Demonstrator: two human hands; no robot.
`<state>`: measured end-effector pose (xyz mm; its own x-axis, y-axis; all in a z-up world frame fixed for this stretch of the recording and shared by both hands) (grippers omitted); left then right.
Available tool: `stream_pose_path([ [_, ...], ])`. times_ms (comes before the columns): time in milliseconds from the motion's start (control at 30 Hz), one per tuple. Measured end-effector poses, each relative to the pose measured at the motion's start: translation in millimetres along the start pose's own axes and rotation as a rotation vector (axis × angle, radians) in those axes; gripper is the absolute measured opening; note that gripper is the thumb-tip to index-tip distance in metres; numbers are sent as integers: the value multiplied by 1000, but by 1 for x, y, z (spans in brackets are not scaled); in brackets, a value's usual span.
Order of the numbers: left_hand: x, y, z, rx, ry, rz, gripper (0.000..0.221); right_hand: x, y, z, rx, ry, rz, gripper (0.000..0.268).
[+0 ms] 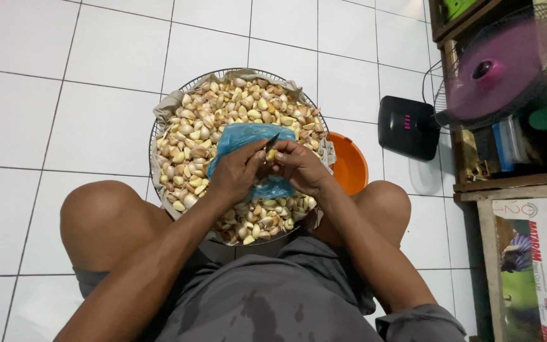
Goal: Peeling individual garlic cloves from a large basket using a small knife and placing them into a blue plastic bag.
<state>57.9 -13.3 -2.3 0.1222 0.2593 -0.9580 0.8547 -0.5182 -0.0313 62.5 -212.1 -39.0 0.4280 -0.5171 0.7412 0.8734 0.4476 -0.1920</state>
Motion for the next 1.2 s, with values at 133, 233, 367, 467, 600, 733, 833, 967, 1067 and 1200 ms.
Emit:
stream_pose_path([
  [133, -8, -3, -4, 13, 22, 34, 43, 0, 2, 0, -10, 11, 26, 16],
  [233, -8, -3, -2, 25, 125, 43, 43, -1, 2, 6, -42, -66, 9, 17],
  [367, -12, -1, -3, 22, 204, 31, 45, -8, 8, -5, -31, -76, -28, 26],
  [467, -7, 0, -11, -33, 211, 34, 45, -4, 4, 3, -1, -98, -31, 45],
  [600, 3, 1, -21, -76, 230, 20, 46, 7, -4, 21, 35, -134, -22, 60],
  [733, 18, -2, -14, -104, 306, 49, 44, 31, -16, 41, 94, -106, -36, 66],
  [833, 12, -1, -18, -91, 326, 33, 46, 49, -19, 41, 162, -107, -81, 67],
  [967, 9, -6, -17, -30, 279, 13, 49, 62, -30, 14, 33, -182, -117, 52],
  [1067, 11, -6, -15, 12, 318, -5, 50, 84, -46, -25, -192, -344, -148, 38],
  [1200, 0, -11, -16, 114, 300, -61, 55, 113, -90, -87, -885, -1343, 157, 24],
])
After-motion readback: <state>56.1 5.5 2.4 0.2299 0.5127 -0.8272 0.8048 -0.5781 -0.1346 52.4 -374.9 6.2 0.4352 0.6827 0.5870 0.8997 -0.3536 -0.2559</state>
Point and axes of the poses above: each hand's wrist, its own y-axis towards the middle knuckle, its own z-axis out of the palm, x = y × z, the point moved 3 cm from there along y, towards the middle knuckle, and after that the axes turned 13 degrees about x, right-handed, at the moved point
